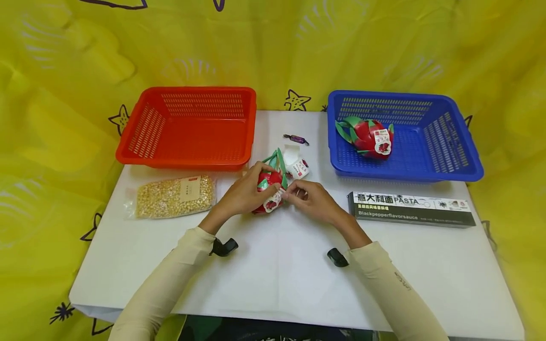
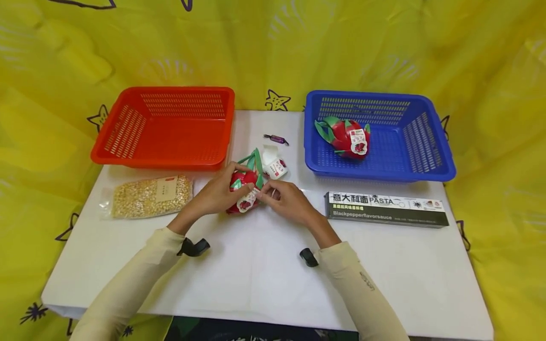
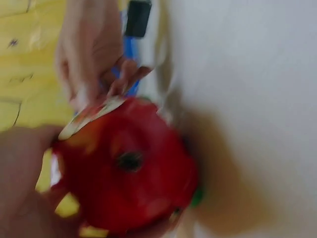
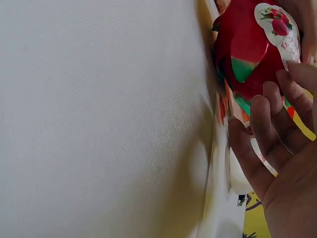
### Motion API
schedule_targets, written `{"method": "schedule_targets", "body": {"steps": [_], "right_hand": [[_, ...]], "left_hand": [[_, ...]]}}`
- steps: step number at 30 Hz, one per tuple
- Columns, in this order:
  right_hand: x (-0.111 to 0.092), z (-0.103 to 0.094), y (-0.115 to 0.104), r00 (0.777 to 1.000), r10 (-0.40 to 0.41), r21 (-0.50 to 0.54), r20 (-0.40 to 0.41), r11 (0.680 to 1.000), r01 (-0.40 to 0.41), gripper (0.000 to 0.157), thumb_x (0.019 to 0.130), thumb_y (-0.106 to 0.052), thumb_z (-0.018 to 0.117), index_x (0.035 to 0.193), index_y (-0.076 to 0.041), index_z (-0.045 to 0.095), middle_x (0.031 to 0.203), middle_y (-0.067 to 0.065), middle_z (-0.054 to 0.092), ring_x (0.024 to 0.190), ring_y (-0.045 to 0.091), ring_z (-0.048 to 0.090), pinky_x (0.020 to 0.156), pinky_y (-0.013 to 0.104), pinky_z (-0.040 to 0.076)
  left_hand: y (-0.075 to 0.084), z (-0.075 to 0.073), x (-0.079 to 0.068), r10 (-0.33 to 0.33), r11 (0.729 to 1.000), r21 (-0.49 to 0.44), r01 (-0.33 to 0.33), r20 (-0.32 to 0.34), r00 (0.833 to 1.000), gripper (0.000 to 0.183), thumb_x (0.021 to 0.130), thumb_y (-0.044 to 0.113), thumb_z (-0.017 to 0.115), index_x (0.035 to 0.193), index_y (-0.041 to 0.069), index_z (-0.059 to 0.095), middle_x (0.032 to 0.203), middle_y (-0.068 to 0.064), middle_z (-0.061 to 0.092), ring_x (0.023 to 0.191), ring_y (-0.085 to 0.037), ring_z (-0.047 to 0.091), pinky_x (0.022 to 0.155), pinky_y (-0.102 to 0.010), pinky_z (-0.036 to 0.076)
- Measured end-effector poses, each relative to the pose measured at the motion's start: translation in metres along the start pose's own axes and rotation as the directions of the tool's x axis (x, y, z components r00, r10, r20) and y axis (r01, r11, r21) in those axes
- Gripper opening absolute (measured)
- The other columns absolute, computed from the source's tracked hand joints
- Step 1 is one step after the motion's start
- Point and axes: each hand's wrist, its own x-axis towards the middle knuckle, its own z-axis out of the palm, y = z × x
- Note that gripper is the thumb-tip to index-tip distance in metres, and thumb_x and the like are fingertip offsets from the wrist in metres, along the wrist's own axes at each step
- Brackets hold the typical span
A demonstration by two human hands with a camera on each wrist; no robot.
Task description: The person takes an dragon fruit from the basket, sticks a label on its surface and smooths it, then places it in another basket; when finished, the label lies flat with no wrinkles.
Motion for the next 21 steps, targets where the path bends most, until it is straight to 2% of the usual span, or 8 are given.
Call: {"method": "schedule_targets", "body": {"steps": [3, 6, 9, 12, 17, 21], "right_hand": [[0.0, 0.001, 0.0, 0.999, -0.037, -0.021, 0.002, 0.999, 0.037, 0.009, 0.096, -0.023, 0.081, 0.093, -0.019, 0.074, 0.083, -0.005, 0.068, 0.073, 0.016, 0.062, 0.068, 0.028, 0.051], [0.001, 0.001, 0.0, 0.996, -0.083, -0.081, -0.016, 0.993, 0.082, 0.013, 0.09, -0.023, 0.088, 0.088, -0.02, 0.074, 0.08, -0.007, 0.066, 0.072, 0.014, 0.06, 0.066, 0.027, 0.05], [0.003, 0.0, 0.001, 0.991, -0.127, -0.156, -0.044, 0.981, 0.119, 0.018, 0.085, -0.023, 0.091, 0.084, -0.02, 0.074, 0.077, -0.008, 0.065, 0.072, 0.012, 0.057, 0.066, 0.026, 0.048], [0.004, -0.001, 0.002, 0.984, -0.167, -0.24, -0.06, 0.959, 0.149, 0.021, 0.083, -0.027, 0.093, 0.082, -0.02, 0.073, 0.075, -0.009, 0.064, 0.071, 0.01, 0.055, 0.065, 0.026, 0.046], [0.007, -0.004, 0.004, 0.978, -0.197, -0.347, -0.074, 0.924, 0.16, 0.026, 0.08, -0.036, 0.094, 0.078, -0.022, 0.072, 0.072, -0.011, 0.064, 0.068, 0.008, 0.054, 0.061, 0.028, 0.044], [0.01, -0.005, 0.004, 0.984, -0.16, -0.403, -0.078, 0.908, 0.115, 0.033, 0.078, -0.045, 0.094, 0.08, -0.023, 0.07, 0.073, -0.01, 0.064, 0.067, 0.008, 0.054, 0.058, 0.03, 0.043]], "left_hand": [[-0.005, -0.011, -0.002, 0.051, 0.998, -0.042, -0.045, 0.141, 0.989, 0.072, 0.098, 0.037, 0.077, 0.156, 0.021, 0.036, 0.136, -0.014, 0.054, 0.114, -0.03, 0.062, 0.088, -0.043, 0.061], [-0.008, -0.017, -0.002, 0.123, 0.992, -0.028, -0.12, 0.219, 0.968, 0.091, 0.09, 0.03, 0.087, 0.16, 0.02, 0.029, 0.14, -0.013, 0.051, 0.12, -0.03, 0.058, 0.092, -0.042, 0.059], [-0.01, -0.017, -0.003, 0.176, 0.982, 0.021, -0.185, 0.222, 0.959, 0.099, 0.085, 0.025, 0.091, 0.16, 0.017, 0.026, 0.143, -0.013, 0.05, 0.122, -0.029, 0.057, 0.094, -0.04, 0.058], [-0.01, -0.016, -0.004, 0.195, 0.976, 0.05, -0.21, 0.212, 0.958, 0.1, 0.085, 0.023, 0.091, 0.161, 0.016, 0.025, 0.145, -0.013, 0.049, 0.124, -0.029, 0.057, 0.095, -0.04, 0.058], [-0.009, -0.018, -0.005, 0.165, 0.983, 0.036, -0.179, 0.238, 0.957, 0.099, 0.09, 0.025, 0.087, 0.163, 0.018, 0.022, 0.149, -0.013, 0.047, 0.125, -0.03, 0.056, 0.098, -0.042, 0.056], [-0.009, -0.02, -0.006, 0.127, 0.991, 0.014, -0.136, 0.265, 0.956, 0.096, 0.093, 0.025, 0.084, 0.164, 0.02, 0.021, 0.15, -0.014, 0.045, 0.126, -0.032, 0.055, 0.098, -0.044, 0.054]]}}
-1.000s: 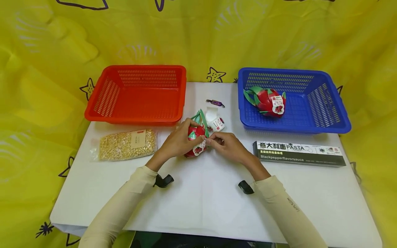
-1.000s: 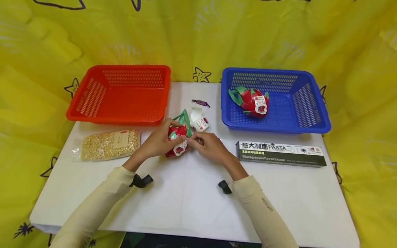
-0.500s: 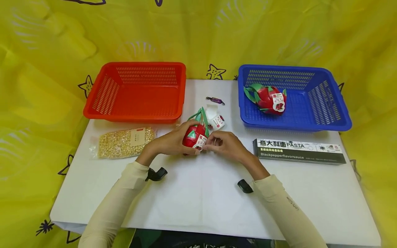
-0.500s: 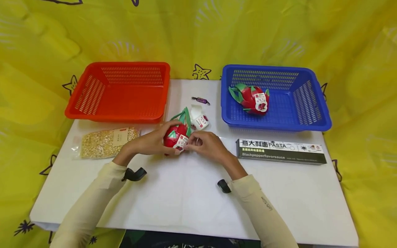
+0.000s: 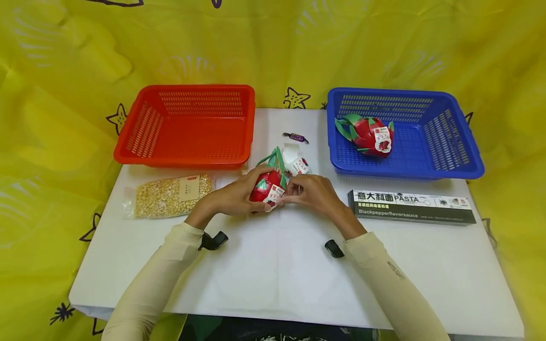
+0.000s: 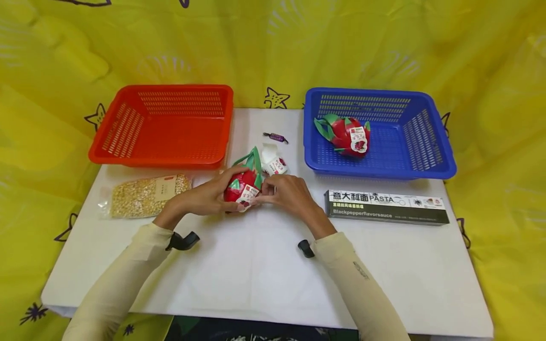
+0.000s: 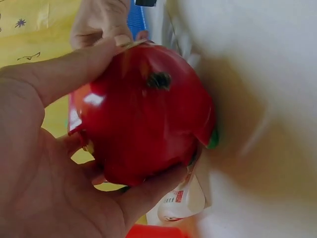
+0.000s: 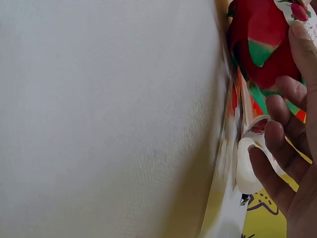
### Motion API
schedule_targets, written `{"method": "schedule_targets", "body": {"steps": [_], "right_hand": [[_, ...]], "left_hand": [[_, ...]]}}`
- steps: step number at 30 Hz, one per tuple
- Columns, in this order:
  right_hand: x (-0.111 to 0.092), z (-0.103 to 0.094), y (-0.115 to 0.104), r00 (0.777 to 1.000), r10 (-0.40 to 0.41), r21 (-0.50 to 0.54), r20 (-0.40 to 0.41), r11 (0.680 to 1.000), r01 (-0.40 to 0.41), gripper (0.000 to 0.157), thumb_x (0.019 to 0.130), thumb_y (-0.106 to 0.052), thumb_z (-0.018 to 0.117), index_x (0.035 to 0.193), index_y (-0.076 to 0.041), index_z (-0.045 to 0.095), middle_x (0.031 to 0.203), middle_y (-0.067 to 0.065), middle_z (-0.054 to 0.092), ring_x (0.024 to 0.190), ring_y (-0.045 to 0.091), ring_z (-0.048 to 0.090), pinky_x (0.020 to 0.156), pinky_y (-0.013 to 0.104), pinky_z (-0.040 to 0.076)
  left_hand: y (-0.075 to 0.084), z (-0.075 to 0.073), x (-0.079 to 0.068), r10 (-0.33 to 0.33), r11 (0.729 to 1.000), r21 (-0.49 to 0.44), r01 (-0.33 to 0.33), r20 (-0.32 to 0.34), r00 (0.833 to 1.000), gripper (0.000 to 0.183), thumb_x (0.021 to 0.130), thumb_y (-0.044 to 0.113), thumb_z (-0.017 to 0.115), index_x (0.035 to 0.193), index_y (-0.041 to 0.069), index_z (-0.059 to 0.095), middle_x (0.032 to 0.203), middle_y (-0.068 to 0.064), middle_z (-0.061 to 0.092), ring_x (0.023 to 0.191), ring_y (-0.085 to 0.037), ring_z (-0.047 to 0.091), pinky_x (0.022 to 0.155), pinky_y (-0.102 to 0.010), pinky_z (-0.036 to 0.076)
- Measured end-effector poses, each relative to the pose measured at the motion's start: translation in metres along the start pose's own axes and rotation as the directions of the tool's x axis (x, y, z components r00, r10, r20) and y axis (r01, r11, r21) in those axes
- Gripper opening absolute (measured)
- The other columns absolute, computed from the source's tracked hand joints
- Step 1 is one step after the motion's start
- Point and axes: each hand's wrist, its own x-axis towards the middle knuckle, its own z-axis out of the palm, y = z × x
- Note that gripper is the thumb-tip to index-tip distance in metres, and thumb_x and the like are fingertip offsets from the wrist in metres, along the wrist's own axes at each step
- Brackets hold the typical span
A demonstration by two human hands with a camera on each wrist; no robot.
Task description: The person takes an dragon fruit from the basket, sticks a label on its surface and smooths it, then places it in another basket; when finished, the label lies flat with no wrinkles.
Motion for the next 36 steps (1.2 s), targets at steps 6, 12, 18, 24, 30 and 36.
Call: {"method": "schedule_targets", "body": {"steps": [6, 12, 18, 24, 30, 36], "right_hand": [[0.003, -0.005, -0.002, 0.994, 0.095, 0.071, 0.057, 0.993, -0.099, 0.062, 0.076, -0.049, 0.095, 0.122, -0.019, 0.066, 0.105, -0.002, 0.069, 0.088, 0.014, 0.063, 0.073, 0.036, 0.053], [0.011, -0.004, -0.016, 0.974, 0.151, 0.32, 0.167, 0.926, -0.199, 0.097, 0.084, -0.045, 0.091, 0.161, -0.02, 0.038, 0.144, 0.007, 0.055, 0.126, 0.026, 0.06, 0.091, 0.046, 0.058], [0.016, 0.006, -0.035, 0.965, 0.189, 0.305, 0.179, 0.922, -0.237, 0.097, 0.087, -0.048, 0.087, 0.163, -0.019, 0.033, 0.155, 0.011, 0.043, 0.126, 0.028, 0.057, 0.095, 0.049, 0.059], [0.019, 0.018, -0.048, 0.952, 0.254, 0.32, 0.173, 0.899, -0.298, 0.096, 0.087, -0.047, 0.087, 0.162, -0.018, 0.034, 0.16, 0.013, 0.039, 0.13, 0.031, 0.055, 0.097, 0.049, 0.059], [0.02, 0.031, -0.053, 0.938, 0.31, 0.41, 0.157, 0.843, -0.347, 0.098, 0.088, -0.045, 0.087, 0.161, -0.013, 0.03, 0.145, 0.013, 0.047, 0.123, 0.028, 0.058, 0.094, 0.041, 0.061], [0.019, 0.029, -0.061, 0.924, 0.366, 0.382, 0.112, 0.842, -0.38, 0.097, 0.086, -0.05, 0.085, 0.159, -0.016, 0.032, 0.141, 0.013, 0.049, 0.119, 0.028, 0.06, 0.087, 0.04, 0.063]], "left_hand": [[0.001, -0.006, -0.001, -0.002, 1.0, 0.028, 0.003, -0.012, 1.0, 0.093, 0.096, 0.035, 0.08, 0.167, 0.021, 0.022, 0.154, -0.013, 0.042, 0.128, -0.032, 0.055, 0.101, -0.047, 0.056], [0.0, -0.017, -0.013, -0.015, 1.0, -0.018, 0.013, -0.104, 0.994, 0.071, 0.107, 0.034, 0.064, 0.167, 0.02, 0.03, 0.169, -0.012, 0.031, 0.142, -0.036, 0.049, 0.112, -0.059, 0.048], [-0.002, -0.011, -0.023, -0.019, 0.998, -0.057, 0.005, -0.253, 0.967, 0.051, 0.112, 0.02, 0.053, 0.161, 0.012, 0.039, 0.152, -0.016, 0.052, 0.126, -0.037, 0.063, 0.101, -0.055, 0.056], [-0.007, 0.003, -0.025, -0.072, 0.99, -0.141, 0.027, -0.327, 0.942, 0.044, 0.111, 0.007, 0.048, 0.155, 0.004, 0.046, 0.154, -0.021, 0.053, 0.118, -0.04, 0.066, 0.099, -0.052, 0.057], [-0.01, 0.013, -0.022, -0.115, 0.971, -0.235, 0.049, -0.278, 0.954, 0.045, 0.111, 0.007, 0.045, 0.156, 0.01, 0.044, 0.143, -0.024, 0.058, 0.101, -0.034, 0.066, 0.085, -0.038, 0.057], [0.0, 0.012, -0.023, -0.104, 0.942, -0.334, 0.024, -0.223, 0.969, 0.044, 0.112, 0.008, 0.04, 0.156, 0.003, 0.037, 0.14, -0.026, 0.054, 0.112, -0.034, 0.064, 0.096, -0.047, 0.057]]}}
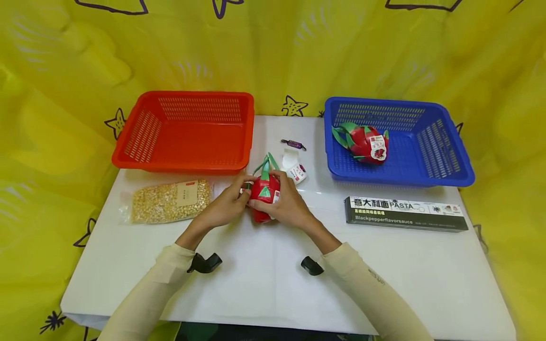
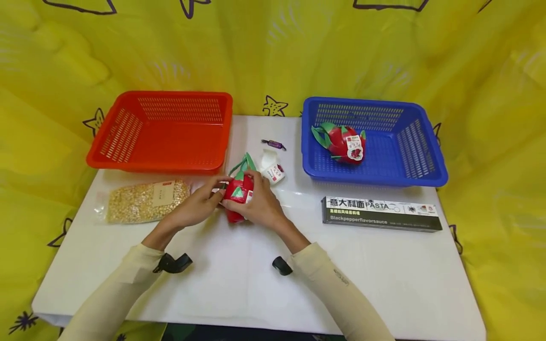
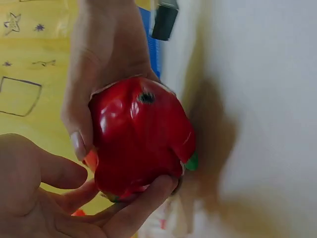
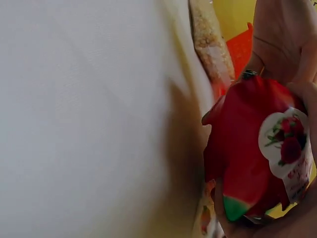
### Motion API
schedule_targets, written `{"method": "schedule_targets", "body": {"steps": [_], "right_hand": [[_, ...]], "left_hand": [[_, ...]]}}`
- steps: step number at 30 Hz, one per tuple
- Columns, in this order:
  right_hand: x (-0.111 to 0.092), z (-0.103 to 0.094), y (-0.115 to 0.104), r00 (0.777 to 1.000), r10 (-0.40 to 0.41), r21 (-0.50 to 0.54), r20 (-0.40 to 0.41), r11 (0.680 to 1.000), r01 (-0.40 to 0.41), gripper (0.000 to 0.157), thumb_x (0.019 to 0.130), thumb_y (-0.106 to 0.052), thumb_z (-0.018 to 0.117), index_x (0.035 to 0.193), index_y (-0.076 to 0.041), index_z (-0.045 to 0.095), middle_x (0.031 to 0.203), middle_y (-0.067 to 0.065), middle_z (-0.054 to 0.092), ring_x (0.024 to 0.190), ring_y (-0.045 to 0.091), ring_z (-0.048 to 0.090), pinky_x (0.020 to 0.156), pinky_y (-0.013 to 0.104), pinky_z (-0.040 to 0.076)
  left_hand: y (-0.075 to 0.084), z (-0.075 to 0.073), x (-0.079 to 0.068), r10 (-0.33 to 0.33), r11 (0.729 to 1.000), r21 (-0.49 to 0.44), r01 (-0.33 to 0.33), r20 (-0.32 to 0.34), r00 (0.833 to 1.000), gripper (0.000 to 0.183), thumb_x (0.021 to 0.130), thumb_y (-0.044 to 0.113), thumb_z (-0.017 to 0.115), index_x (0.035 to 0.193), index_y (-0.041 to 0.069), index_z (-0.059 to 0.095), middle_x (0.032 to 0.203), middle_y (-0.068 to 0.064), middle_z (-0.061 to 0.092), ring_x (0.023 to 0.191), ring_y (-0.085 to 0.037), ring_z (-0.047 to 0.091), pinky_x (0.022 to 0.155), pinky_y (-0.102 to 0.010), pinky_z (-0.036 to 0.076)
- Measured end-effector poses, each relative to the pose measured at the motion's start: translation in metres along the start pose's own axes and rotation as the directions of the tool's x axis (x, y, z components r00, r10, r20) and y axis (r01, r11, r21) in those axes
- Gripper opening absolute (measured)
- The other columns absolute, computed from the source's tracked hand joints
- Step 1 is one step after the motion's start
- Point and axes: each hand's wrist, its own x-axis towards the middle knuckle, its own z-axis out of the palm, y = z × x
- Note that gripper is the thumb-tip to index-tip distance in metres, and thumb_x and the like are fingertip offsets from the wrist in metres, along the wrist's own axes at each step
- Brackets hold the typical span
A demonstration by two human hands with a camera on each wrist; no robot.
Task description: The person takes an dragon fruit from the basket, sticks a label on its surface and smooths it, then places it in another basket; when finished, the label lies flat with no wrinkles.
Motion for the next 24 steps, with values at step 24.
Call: {"method": "schedule_targets", "body": {"steps": [24], "right_hand": [[-0.017, -0.209, -0.034, 1.0, 0.027, -0.297, -0.003, 0.955, -0.027, 0.095, 0.09, -0.025, 0.083, 0.161, -0.008, 0.022, 0.148, 0.025, 0.041, 0.13, 0.042, 0.052, 0.094, 0.061, 0.059]], "left_hand": [[0.058, 0.051, 0.089, 0.285, 0.955, 0.039, -0.292, 0.138, 0.949, 0.051, 0.113, 0.013, 0.044, 0.163, 0.016, 0.036, 0.166, -0.004, 0.039, 0.133, -0.024, 0.055, 0.102, -0.038, 0.056]]}}
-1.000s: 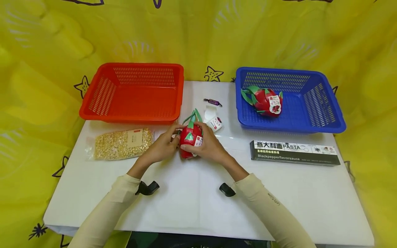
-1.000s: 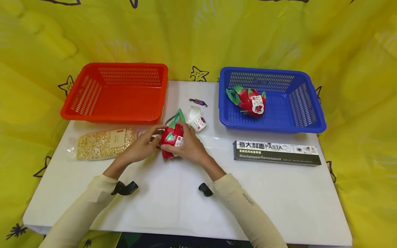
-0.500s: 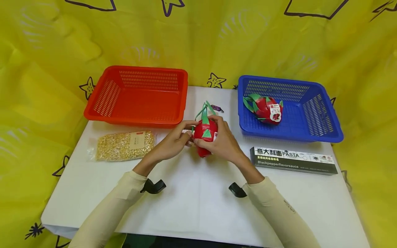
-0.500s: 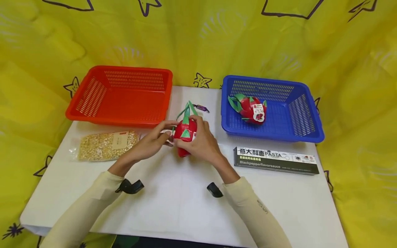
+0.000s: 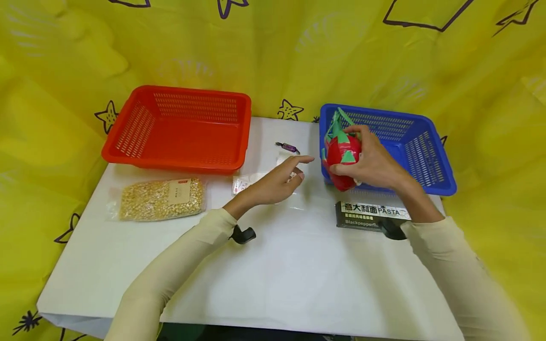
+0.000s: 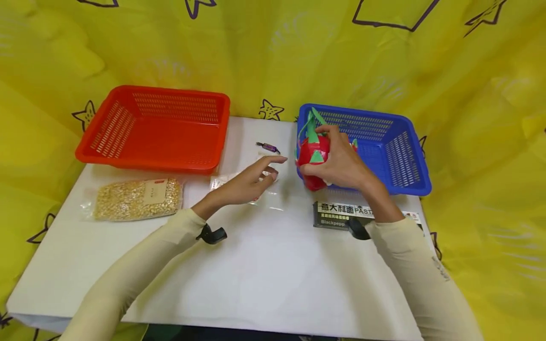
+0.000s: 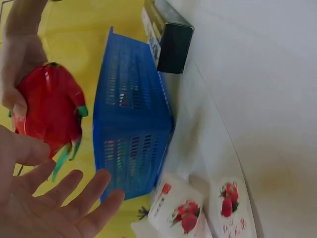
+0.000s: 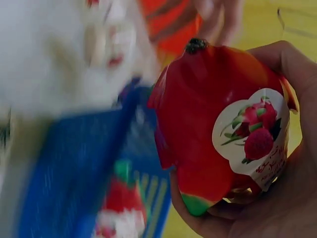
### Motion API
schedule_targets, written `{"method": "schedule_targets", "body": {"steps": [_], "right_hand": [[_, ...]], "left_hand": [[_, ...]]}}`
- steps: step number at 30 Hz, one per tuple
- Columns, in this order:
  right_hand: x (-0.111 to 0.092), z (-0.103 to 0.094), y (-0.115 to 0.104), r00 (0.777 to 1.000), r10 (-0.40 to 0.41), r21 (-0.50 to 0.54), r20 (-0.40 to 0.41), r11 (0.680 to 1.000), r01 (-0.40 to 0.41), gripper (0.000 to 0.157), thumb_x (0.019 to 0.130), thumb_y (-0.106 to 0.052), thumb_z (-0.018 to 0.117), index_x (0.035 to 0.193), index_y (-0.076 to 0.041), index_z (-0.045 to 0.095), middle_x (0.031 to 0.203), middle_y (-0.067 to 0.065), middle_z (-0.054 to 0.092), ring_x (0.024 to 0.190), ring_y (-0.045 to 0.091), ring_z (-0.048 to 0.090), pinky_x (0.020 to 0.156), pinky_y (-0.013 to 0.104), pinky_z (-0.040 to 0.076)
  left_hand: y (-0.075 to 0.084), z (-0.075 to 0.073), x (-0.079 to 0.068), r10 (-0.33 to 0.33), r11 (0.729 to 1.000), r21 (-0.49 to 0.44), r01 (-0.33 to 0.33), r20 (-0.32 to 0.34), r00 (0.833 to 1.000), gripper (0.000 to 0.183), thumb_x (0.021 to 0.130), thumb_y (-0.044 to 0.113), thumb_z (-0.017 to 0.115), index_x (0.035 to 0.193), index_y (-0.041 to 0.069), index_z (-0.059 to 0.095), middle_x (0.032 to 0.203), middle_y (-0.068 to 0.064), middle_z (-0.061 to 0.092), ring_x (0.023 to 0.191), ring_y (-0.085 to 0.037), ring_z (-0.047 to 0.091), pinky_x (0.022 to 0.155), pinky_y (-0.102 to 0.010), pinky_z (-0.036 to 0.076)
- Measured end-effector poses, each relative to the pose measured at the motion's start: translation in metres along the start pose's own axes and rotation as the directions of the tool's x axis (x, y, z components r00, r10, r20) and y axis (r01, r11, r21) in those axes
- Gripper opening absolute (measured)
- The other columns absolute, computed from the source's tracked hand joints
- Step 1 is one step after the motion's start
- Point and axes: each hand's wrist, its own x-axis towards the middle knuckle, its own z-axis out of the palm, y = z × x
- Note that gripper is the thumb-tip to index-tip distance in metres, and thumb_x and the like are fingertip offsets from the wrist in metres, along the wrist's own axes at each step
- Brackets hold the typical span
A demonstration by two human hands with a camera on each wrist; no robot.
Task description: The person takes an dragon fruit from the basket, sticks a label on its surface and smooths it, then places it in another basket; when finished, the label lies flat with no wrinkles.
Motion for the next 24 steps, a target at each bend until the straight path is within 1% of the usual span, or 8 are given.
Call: {"method": "schedule_targets", "body": {"steps": [1, 5, 8, 11, 14, 16, 20, 24], "right_hand": [[0.0, -0.01, 0.005, 1.0, 0.009, -0.013, 0.004, 1.0, -0.009, 0.096, 0.091, -0.025, 0.083, 0.162, -0.007, 0.02, 0.148, 0.027, 0.04, 0.129, 0.043, 0.052, 0.093, 0.06, 0.06], [0.001, -0.047, 0.025, 0.999, 0.043, -0.085, 0.007, 0.996, -0.042, 0.098, 0.092, -0.027, 0.082, 0.162, -0.005, 0.017, 0.147, 0.03, 0.04, 0.126, 0.048, 0.052, 0.085, 0.057, 0.063], [0.003, -0.071, 0.036, 0.998, 0.053, -0.16, 0.028, 0.986, -0.047, 0.1, 0.091, -0.026, 0.083, 0.162, -0.002, 0.016, 0.144, 0.033, 0.042, 0.123, 0.051, 0.052, 0.083, 0.058, 0.063], [0.006, -0.089, 0.047, 0.995, 0.078, -0.258, 0.062, 0.964, -0.06, 0.103, 0.09, -0.026, 0.084, 0.161, 0.0, 0.015, 0.145, 0.038, 0.035, 0.122, 0.055, 0.049, 0.083, 0.061, 0.062], [0.011, -0.1, 0.056, 0.986, 0.129, -0.36, 0.102, 0.929, -0.085, 0.104, 0.09, -0.03, 0.084, 0.161, 0.0, 0.014, 0.145, 0.043, 0.026, 0.119, 0.059, 0.046, 0.084, 0.066, 0.06], [0.016, -0.105, 0.062, 0.977, 0.166, -0.408, 0.131, 0.907, -0.099, 0.103, 0.091, -0.031, 0.083, 0.16, -0.001, 0.013, 0.145, 0.046, 0.023, 0.116, 0.061, 0.045, 0.084, 0.068, 0.058], [0.028, -0.11, 0.076, 0.961, 0.212, -0.444, 0.178, 0.889, -0.114, 0.096, 0.092, -0.028, 0.081, 0.157, -0.001, 0.015, 0.142, 0.048, 0.021, 0.114, 0.063, 0.046, 0.086, 0.069, 0.058], [0.032, -0.111, 0.093, 0.945, 0.264, -0.476, 0.195, 0.868, -0.144, 0.092, 0.091, -0.027, 0.081, 0.154, -0.001, 0.018, 0.137, 0.047, 0.023, 0.115, 0.064, 0.044, 0.088, 0.071, 0.056]], "left_hand": [[-0.001, 0.003, 0.004, 0.007, 0.999, 0.036, -0.007, 0.006, 1.0, 0.051, 0.113, 0.013, 0.045, 0.163, 0.014, 0.037, 0.166, -0.004, 0.039, 0.136, -0.025, 0.054, 0.11, -0.037, 0.051], [0.001, 0.012, 0.022, 0.03, 0.991, 0.128, -0.029, -0.003, 1.0, 0.051, 0.11, 0.012, 0.052, 0.161, 0.014, 0.042, 0.165, -0.006, 0.04, 0.144, -0.026, 0.048, 0.12, -0.043, 0.042], [0.004, 0.016, 0.036, 0.042, 0.982, 0.186, -0.036, -0.031, 0.999, 0.05, 0.11, 0.015, 0.055, 0.159, 0.013, 0.045, 0.165, -0.006, 0.04, 0.151, -0.024, 0.041, 0.126, -0.042, 0.034], [0.005, 0.02, 0.049, 0.042, 0.973, 0.228, -0.027, -0.061, 0.997, 0.05, 0.11, 0.02, 0.057, 0.158, 0.012, 0.046, 0.167, -0.008, 0.037, 0.156, -0.024, 0.033, 0.13, -0.043, 0.027], [0.005, 0.023, 0.06, 0.025, 0.966, 0.259, 0.0, -0.093, 0.995, 0.051, 0.109, 0.024, 0.059, 0.158, 0.012, 0.047, 0.169, -0.008, 0.034, 0.156, -0.026, 0.032, 0.13, -0.045, 0.026], [0.004, 0.024, 0.065, 0.009, 0.962, 0.272, 0.023, -0.114, 0.993, 0.053, 0.109, 0.026, 0.06, 0.158, 0.013, 0.047, 0.171, -0.008, 0.033, 0.156, -0.027, 0.031, 0.129, -0.046, 0.026], [0.002, 0.026, 0.07, -0.027, 0.954, 0.292, 0.066, -0.135, 0.99, 0.056, 0.108, 0.027, 0.061, 0.16, 0.013, 0.045, 0.172, -0.007, 0.031, 0.156, -0.028, 0.03, 0.129, -0.046, 0.027], [-0.001, 0.031, 0.074, -0.036, 0.953, 0.293, 0.072, -0.128, 0.991, 0.058, 0.108, 0.027, 0.062, 0.16, 0.011, 0.042, 0.174, -0.007, 0.028, 0.157, -0.028, 0.029, 0.13, -0.045, 0.027]]}}
